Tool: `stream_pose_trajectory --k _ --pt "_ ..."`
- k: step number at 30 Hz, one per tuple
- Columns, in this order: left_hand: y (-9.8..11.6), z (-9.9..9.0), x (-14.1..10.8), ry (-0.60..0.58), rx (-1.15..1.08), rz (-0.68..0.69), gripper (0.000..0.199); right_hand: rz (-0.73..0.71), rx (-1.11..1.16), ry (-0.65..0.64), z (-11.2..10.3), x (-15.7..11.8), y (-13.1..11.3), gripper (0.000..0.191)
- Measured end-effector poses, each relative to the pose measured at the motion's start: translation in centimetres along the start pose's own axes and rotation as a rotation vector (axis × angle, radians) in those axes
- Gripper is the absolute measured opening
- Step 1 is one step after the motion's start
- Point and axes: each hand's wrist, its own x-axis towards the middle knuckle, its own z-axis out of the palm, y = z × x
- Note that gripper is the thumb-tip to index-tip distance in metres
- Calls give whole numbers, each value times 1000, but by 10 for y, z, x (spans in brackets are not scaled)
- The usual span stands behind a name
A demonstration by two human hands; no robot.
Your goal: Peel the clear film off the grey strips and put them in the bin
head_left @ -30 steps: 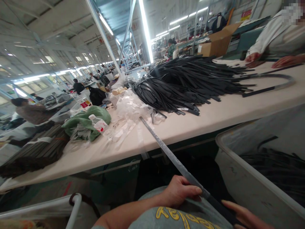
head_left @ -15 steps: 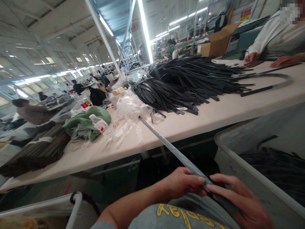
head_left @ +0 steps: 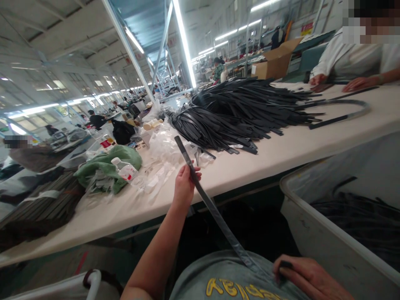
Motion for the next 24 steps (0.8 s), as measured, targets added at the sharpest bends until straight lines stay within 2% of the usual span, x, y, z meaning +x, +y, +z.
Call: stream_pose_trajectory --k 3,6,8,12,16,19,21,24 --pt "-20 5 -28 -163 161 -47 33 -42 163 194 -10 24 -23 39" --pt "-45 7 -59 -283 319 -117 34 -223 329 389 -29 53 -50 32" --pt "-57 6 -73 -362 415 -127 34 -335 374 450 -42 69 -66 28" --pt "-62 6 -86 -545 583 -62 33 -392 369 424 -54 90 -90 29" --pt "-57 17 -91 -666 526 -29 47 -446 260 481 -38 97 -97 26" --pt "-59 29 -95 -637 518 0 42 -538 167 493 -23 98 -93 25" --pt "-60 35 -99 -611 538 22 38 -561 141 437 -19 96 -87 24" --pt "-58 39 -105 -646 563 43 38 -528 108 337 -19 88 -80 25"
